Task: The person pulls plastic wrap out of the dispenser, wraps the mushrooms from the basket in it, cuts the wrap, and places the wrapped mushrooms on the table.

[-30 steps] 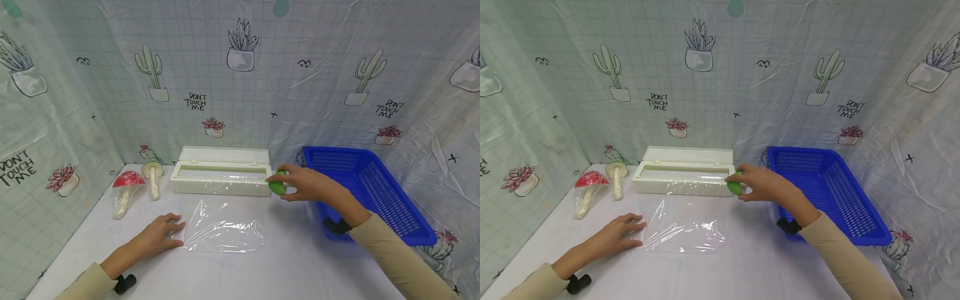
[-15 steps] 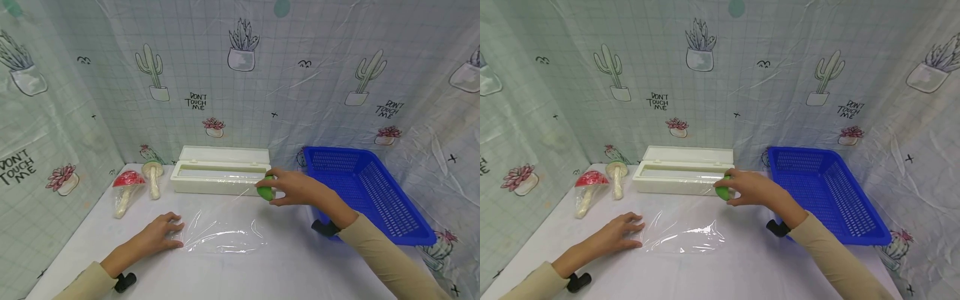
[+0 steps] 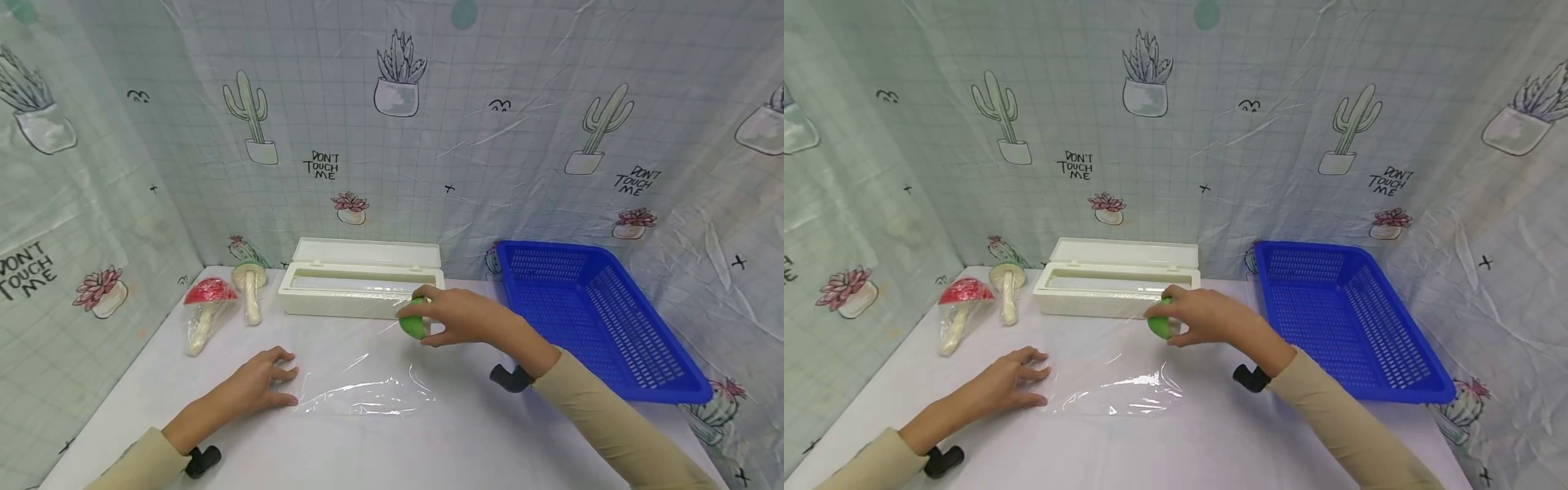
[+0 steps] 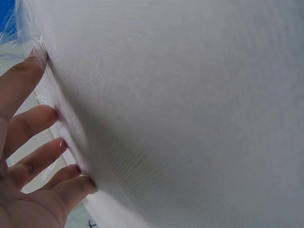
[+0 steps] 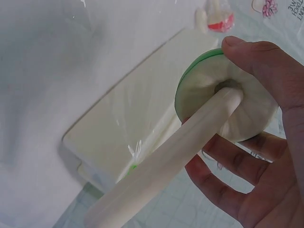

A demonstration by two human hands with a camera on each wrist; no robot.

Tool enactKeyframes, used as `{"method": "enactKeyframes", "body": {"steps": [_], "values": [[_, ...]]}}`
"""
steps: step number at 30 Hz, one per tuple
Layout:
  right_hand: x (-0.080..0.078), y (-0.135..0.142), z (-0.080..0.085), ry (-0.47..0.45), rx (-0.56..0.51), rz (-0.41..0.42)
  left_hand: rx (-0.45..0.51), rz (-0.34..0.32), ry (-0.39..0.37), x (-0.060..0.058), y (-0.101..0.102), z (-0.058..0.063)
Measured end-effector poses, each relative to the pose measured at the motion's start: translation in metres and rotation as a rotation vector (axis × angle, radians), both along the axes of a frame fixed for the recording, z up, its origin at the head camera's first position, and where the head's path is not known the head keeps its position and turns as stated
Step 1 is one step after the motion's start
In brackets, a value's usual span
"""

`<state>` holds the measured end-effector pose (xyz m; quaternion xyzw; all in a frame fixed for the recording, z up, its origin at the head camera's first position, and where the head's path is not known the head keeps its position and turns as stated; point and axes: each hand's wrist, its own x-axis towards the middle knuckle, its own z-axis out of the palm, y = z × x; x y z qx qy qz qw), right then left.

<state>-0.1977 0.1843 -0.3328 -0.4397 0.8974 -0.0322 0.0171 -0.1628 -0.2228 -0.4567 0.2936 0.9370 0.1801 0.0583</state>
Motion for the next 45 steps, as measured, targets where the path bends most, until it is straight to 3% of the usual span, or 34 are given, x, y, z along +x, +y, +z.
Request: {"method": "enactKeyframes", "body": {"steps": [6,34,45], "values": [[0.001,-0.013,-0.004,0.002,-0.016,0.039,0.007,-0.022,0.036,0.0,-0.001,0.001],[-0.004,-0.099,-0.017,-0.056,-0.034,0.156,0.01,-0.056,0.058,-0.002,-0.001,0.001],[-0.009,-0.126,-0.041,-0.242,-0.046,0.054,0.024,-0.078,0.087,-0.001,-0.004,0.0]]}}
